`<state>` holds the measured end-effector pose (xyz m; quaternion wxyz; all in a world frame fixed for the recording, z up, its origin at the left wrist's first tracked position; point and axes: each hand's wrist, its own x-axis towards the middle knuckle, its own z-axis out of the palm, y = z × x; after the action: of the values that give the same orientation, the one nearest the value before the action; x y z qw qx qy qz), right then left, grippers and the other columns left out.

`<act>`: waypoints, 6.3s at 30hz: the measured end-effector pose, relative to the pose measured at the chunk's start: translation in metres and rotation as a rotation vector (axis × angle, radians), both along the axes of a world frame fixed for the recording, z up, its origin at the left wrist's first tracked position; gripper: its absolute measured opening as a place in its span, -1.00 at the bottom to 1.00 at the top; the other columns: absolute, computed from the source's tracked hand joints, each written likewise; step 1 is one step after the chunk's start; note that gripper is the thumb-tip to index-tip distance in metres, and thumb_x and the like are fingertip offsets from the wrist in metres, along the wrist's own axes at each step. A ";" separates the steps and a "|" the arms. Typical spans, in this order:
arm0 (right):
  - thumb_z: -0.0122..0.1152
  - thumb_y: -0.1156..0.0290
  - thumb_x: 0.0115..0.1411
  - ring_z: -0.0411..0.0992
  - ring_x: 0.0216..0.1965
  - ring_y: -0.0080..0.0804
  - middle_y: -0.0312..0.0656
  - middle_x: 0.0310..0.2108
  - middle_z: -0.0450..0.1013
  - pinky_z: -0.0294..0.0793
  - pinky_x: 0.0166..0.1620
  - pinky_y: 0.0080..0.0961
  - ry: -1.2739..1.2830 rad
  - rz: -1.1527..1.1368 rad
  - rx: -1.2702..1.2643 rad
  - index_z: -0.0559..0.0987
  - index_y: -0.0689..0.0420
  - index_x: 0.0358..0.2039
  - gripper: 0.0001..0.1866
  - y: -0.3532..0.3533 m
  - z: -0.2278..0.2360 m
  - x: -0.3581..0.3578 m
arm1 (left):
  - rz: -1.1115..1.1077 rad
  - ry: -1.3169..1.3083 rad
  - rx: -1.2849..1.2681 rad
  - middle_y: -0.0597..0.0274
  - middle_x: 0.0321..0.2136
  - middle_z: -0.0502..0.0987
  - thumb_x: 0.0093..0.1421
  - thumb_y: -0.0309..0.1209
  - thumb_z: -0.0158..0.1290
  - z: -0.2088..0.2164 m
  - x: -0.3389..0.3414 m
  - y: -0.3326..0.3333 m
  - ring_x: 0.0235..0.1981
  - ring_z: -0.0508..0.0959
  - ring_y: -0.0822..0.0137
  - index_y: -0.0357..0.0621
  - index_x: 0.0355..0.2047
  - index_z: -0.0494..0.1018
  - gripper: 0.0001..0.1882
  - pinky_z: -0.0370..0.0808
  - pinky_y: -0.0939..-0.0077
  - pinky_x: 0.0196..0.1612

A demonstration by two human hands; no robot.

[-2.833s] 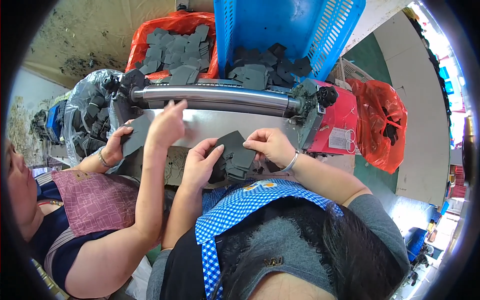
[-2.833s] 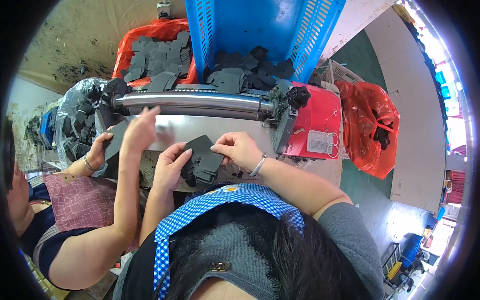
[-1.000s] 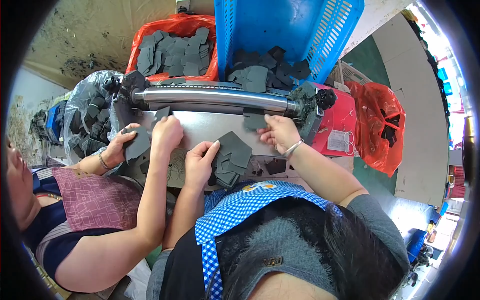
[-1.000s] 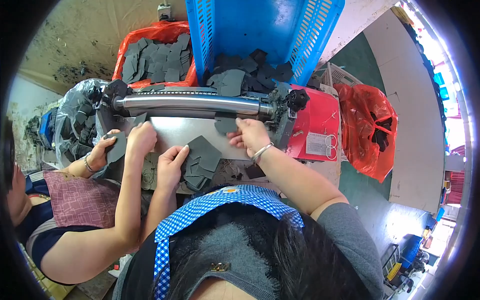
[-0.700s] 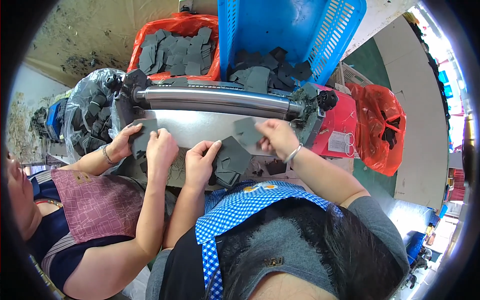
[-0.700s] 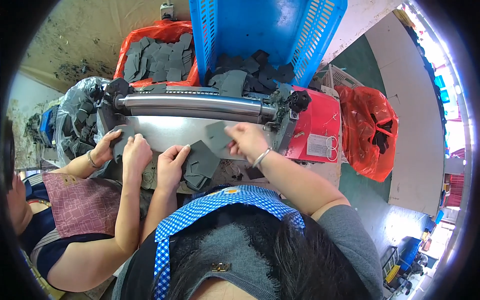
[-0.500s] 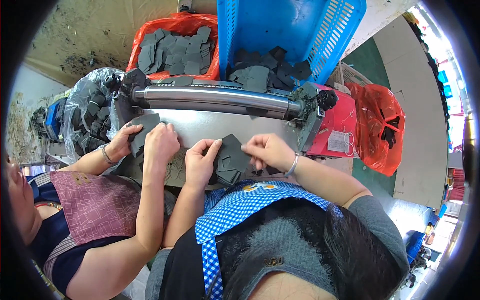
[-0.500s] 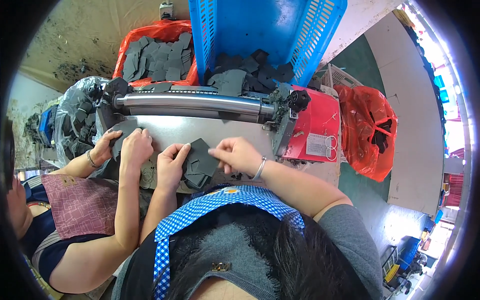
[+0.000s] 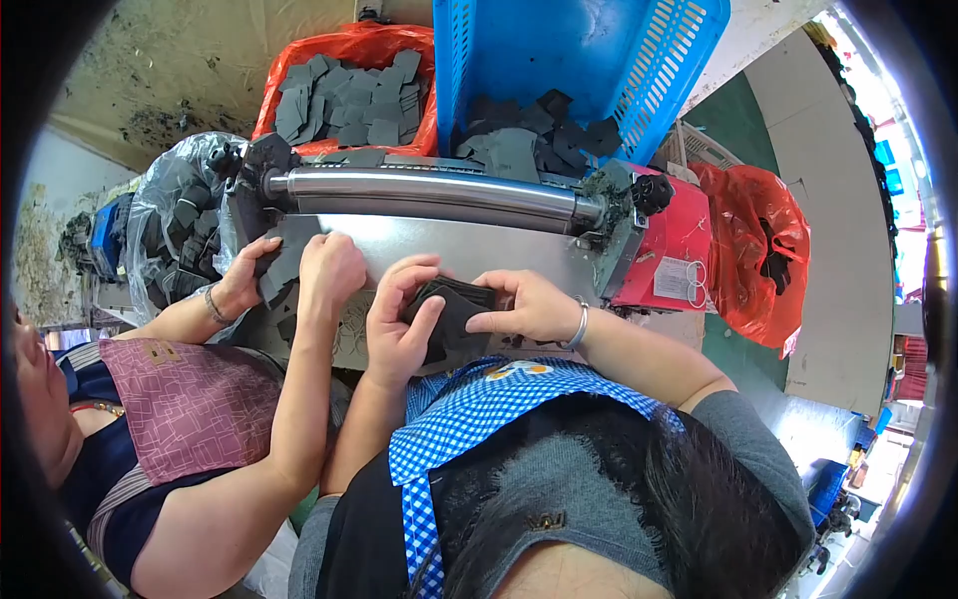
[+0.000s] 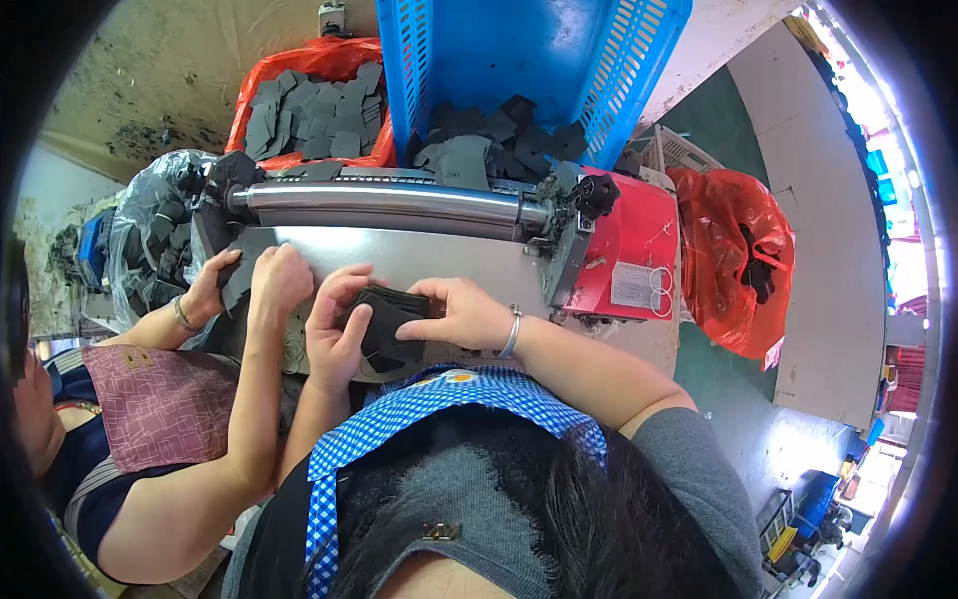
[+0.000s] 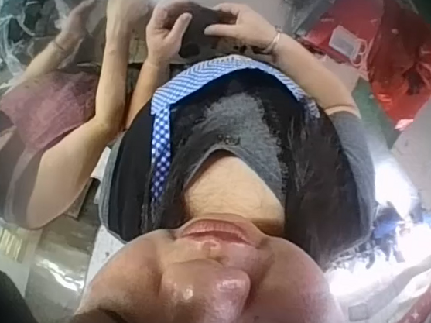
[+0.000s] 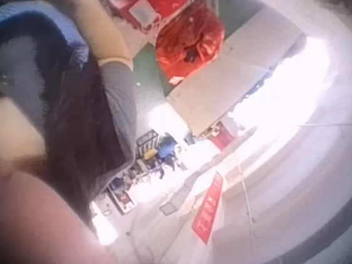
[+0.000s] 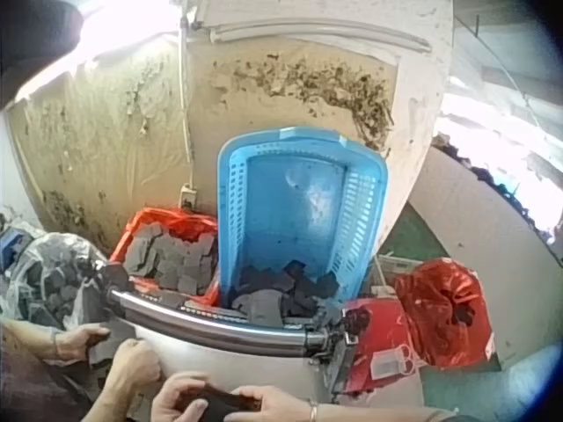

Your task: Two workers apply adhesive to small shoe components using a roller gluing machine and stack them for assembly.

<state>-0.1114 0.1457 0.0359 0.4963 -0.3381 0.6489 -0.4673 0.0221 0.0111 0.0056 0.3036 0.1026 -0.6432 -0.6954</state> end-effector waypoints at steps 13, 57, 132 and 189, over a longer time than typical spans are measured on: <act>0.36 0.23 -0.12 0.39 -0.51 -0.54 -0.26 -0.49 0.39 0.38 -0.41 -0.63 0.305 -0.155 -0.182 0.47 0.22 -0.31 -0.58 0.006 -0.002 0.012 | -0.102 -0.223 0.512 0.10 -0.15 0.35 -0.09 -0.52 0.22 0.017 0.018 0.013 -0.08 0.38 0.34 -0.21 0.10 0.00 -0.21 0.38 0.48 -0.06; 0.18 0.38 0.07 0.38 -0.57 -0.61 -0.31 -0.56 0.43 0.36 -0.49 -0.64 0.393 -0.311 -0.047 0.53 0.19 -0.39 -0.84 -0.001 -0.020 -0.022 | -0.004 -0.346 0.769 0.15 -0.29 0.50 0.05 -0.58 0.06 0.008 -0.006 -0.006 -0.29 0.51 0.38 -0.31 -0.20 0.37 -0.72 0.47 0.51 -0.22; 0.00 0.32 0.20 0.35 -0.66 -0.66 -0.30 -0.55 0.41 0.30 -0.61 -0.80 -0.589 -0.639 0.157 0.43 0.17 -0.33 -0.83 0.027 -0.044 -0.025 | -0.300 -0.206 0.844 0.19 -0.26 0.49 0.06 -0.56 0.06 -0.011 -0.044 -0.011 -0.28 0.50 0.38 -0.30 -0.16 0.35 -0.69 0.45 0.53 -0.20; 0.20 0.25 0.08 0.41 -0.60 -0.63 -0.31 -0.55 0.43 0.41 -0.57 -0.72 -0.732 -0.696 0.170 0.45 0.16 -0.39 -0.76 0.011 -0.042 -0.040 | -0.114 -0.391 0.856 0.15 -0.33 0.51 0.05 -0.58 0.07 -0.008 -0.018 -0.007 -0.35 0.53 0.36 -0.30 -0.26 0.41 -0.79 0.49 0.50 -0.28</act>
<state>-0.1510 0.1571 -0.0065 0.5318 0.1255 0.5424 -0.6381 0.0046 0.0038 -0.0026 0.0685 0.3122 -0.3484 -0.8811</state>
